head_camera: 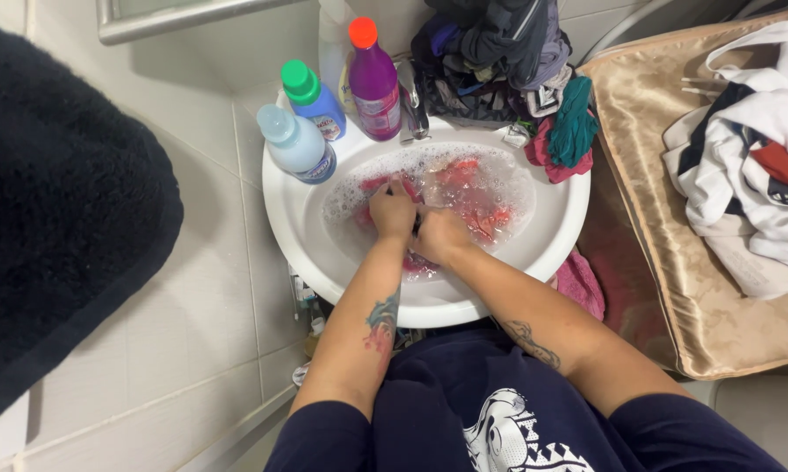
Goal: The person washes clothes by hand in a sink filled with soapy water, scrubbing and wringing out individual garments before placing them in a pile on the counter.
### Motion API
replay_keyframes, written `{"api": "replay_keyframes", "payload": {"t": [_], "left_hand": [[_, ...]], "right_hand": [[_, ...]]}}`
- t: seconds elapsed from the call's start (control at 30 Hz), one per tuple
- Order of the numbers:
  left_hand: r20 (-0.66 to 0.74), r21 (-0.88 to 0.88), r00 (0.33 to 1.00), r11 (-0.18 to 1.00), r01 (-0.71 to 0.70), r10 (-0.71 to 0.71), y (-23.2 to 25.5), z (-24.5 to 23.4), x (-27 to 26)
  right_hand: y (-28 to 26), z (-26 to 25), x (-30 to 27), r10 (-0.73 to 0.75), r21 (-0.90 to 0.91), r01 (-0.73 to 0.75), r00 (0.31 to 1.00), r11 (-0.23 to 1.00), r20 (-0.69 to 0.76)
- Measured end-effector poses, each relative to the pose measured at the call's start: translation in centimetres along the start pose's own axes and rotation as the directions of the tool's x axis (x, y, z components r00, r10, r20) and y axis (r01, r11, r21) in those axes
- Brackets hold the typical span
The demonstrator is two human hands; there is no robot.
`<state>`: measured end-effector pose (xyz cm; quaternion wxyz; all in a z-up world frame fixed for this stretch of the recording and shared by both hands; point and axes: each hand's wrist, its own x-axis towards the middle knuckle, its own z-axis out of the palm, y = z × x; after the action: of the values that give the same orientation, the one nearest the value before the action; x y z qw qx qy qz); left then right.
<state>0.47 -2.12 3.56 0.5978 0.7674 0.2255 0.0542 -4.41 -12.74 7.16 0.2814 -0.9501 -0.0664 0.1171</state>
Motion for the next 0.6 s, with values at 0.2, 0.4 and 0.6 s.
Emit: {"api": "replay_keyframes", "payload": {"t": [0.2, 0.4, 0.6], "left_hand": [[0.412, -0.497, 0.911, 0.847, 0.191, 0.036, 4.3, -2.3, 0.3], [0.737, -0.371, 0.659, 0.905, 0.207, 0.151, 8.0, -3.7, -0.4], [0.63, 0.004, 0.776, 0.999, 0.037, -0.031, 7.9, -3.4, -1.0]], "right_hand": [[2.6, -3.5, 0.5, -0.303, 0.921, -0.39, 0.875, 0.018, 0.377], [1.9, -2.3, -0.9, -0.454, 0.775, -0.586, 0.772, -0.238, 0.445], [2.5, 0.4, 0.5, -0.209, 0.861, -0.451, 0.841, 0.236, 0.498]]}}
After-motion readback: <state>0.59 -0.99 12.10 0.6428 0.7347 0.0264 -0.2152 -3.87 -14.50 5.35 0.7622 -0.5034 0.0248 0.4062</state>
